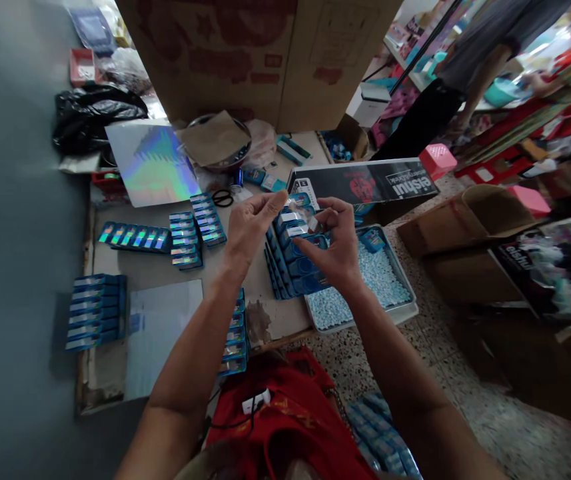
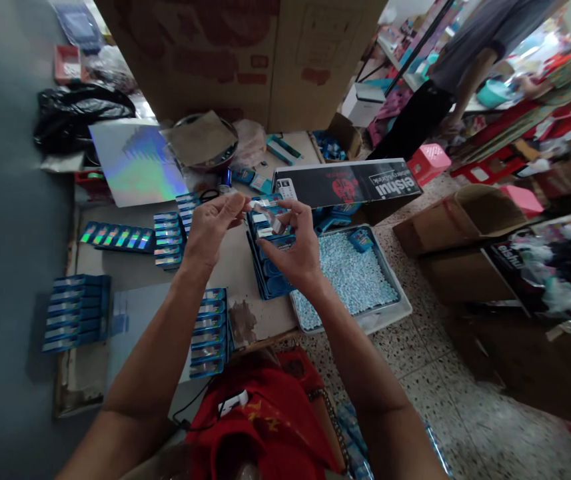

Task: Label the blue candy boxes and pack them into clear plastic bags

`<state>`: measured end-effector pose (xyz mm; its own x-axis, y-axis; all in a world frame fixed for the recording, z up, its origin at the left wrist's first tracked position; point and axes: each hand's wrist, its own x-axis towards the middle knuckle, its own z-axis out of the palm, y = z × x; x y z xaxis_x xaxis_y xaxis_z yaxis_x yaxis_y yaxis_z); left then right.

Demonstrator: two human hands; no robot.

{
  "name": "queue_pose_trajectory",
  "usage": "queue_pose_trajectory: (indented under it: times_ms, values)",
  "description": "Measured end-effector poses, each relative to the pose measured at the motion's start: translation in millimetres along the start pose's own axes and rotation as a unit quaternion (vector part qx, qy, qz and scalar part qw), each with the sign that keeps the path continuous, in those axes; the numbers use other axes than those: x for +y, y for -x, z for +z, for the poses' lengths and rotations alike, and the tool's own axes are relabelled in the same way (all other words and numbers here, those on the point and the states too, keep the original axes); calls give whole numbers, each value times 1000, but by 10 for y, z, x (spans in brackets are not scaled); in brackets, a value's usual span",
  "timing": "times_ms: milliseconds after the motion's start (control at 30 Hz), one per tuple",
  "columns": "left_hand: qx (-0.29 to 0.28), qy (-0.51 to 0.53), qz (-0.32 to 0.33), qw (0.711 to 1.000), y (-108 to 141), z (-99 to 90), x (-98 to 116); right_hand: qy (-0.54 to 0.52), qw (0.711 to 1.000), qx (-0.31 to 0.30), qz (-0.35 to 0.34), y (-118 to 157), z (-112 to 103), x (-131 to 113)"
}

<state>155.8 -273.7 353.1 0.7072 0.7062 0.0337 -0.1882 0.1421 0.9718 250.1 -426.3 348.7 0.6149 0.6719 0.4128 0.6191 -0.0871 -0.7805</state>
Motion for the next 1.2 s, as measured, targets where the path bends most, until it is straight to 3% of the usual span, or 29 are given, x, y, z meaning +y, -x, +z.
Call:
queue_pose_trajectory:
  times_ms: [200,433,633,767,867,1067,1200]
  values:
    - [-65,108,-155,980,159,34,-53,-27,999,-6,-19,75,51,-53]
    - [-29,207,-218,953,278,117,-96,-62,998,-13,-13,134,149,-54]
    - [30,154,-162,974,275,122,-59,-104,991,-33,80,138,151,-173]
    - [74,84,-90,990,265,79,-30,-211,955,-91,188,110,123,-210]
    - [79,50,-60,994,232,27,-21,-249,937,-119,213,96,111,-204]
    - [33,-72,-7,997,260,-90,19,-68,990,-45,119,12,40,-319]
    - [-3,-108,-12,994,310,-146,34,7,998,-60,6,-200,-54,-438]
